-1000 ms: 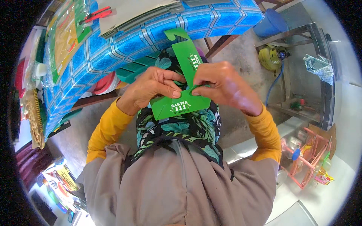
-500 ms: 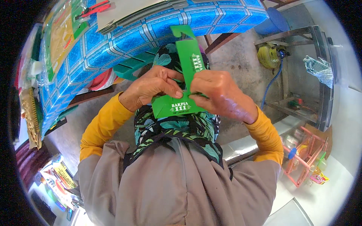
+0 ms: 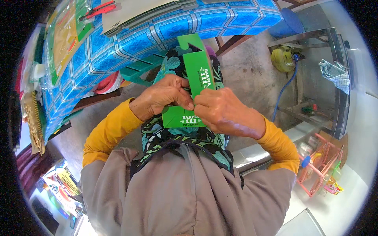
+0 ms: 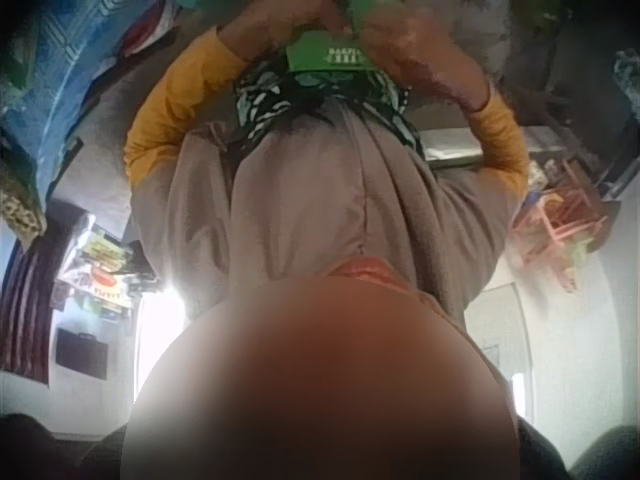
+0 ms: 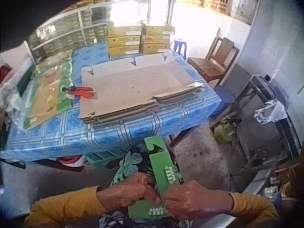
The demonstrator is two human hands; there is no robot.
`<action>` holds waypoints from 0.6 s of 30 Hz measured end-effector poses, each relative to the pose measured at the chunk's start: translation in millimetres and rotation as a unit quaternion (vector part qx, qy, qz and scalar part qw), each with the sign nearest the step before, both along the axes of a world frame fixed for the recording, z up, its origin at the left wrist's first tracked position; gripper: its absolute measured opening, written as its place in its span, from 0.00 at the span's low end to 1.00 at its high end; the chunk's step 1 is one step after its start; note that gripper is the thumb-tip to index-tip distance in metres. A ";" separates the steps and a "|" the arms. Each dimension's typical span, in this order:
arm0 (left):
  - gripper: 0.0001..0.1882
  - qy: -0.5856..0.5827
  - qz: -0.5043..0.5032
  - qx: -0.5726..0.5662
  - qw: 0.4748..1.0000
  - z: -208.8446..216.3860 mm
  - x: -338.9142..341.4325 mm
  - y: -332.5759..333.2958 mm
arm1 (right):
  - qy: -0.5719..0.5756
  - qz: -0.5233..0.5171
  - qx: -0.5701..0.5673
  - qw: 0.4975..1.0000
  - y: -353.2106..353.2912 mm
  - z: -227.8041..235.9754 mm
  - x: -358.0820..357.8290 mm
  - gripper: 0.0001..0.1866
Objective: The person assembles cardboard boxes by hand and using a utility knife. They fold pre-cut cardboard into shape, tucking tabs into slots to secure the structure, and then place the completed box on a table.
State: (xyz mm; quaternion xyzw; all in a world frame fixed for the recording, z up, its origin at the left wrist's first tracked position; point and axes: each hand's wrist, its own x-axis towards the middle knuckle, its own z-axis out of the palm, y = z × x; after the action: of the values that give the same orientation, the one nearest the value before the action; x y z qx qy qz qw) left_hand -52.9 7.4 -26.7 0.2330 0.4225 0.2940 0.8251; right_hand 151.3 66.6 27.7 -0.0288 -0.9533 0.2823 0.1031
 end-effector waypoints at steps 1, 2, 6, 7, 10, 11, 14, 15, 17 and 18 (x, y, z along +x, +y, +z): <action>0.27 0.009 0.004 0.008 1.000 -2.6 1.1 -1.8 | 0.000 -0.002 0.000 1.000 -0.2 0.2 0.2 0.10; 0.27 0.019 0.009 0.016 1.000 -3.7 1.9 -3.0 | 0.001 -0.006 0.006 1.000 0.1 1.0 0.2 0.10; 0.23 -0.007 0.044 -0.040 0.998 8.0 3.7 1.7 | -0.002 -0.016 0.023 1.000 2.0 3.1 1.6 0.11; 0.23 0.010 0.025 -0.023 0.999 5.2 3.8 1.2 | -0.001 -0.015 0.024 1.000 1.8 3.4 1.9 0.11; 0.22 0.037 0.009 -0.004 0.999 2.3 7.3 -2.1 | -0.012 0.001 0.013 1.000 -1.7 0.4 4.4 0.11; 0.20 0.048 0.011 -0.001 0.999 1.7 9.8 -4.0 | -0.017 0.005 0.007 1.000 -2.5 -2.7 5.9 0.11; 0.19 0.074 0.009 0.025 0.997 -4.3 8.3 -9.6 | -0.021 0.018 -0.009 1.000 -5.7 -9.3 2.6 0.10; 0.19 0.085 0.015 0.064 0.994 2.6 4.2 -14.2 | -0.026 0.021 -0.017 0.999 -6.8 -9.8 0.0 0.10; 0.20 0.135 -0.010 0.165 0.977 -17.5 3.5 -26.6 | -0.033 0.028 -0.026 0.999 -11.1 -11.7 -3.3 0.10; 0.21 0.159 -0.029 0.149 0.976 -24.6 6.1 -24.0 | -0.043 0.046 -0.029 0.998 -10.2 -13.2 -2.4 0.09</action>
State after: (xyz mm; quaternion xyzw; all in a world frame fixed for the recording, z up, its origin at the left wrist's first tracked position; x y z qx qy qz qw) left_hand -46.8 -16.6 -51.3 0.4092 0.4924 0.2892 0.7117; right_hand 148.8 56.4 14.5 -0.0002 -0.9487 0.3126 0.0480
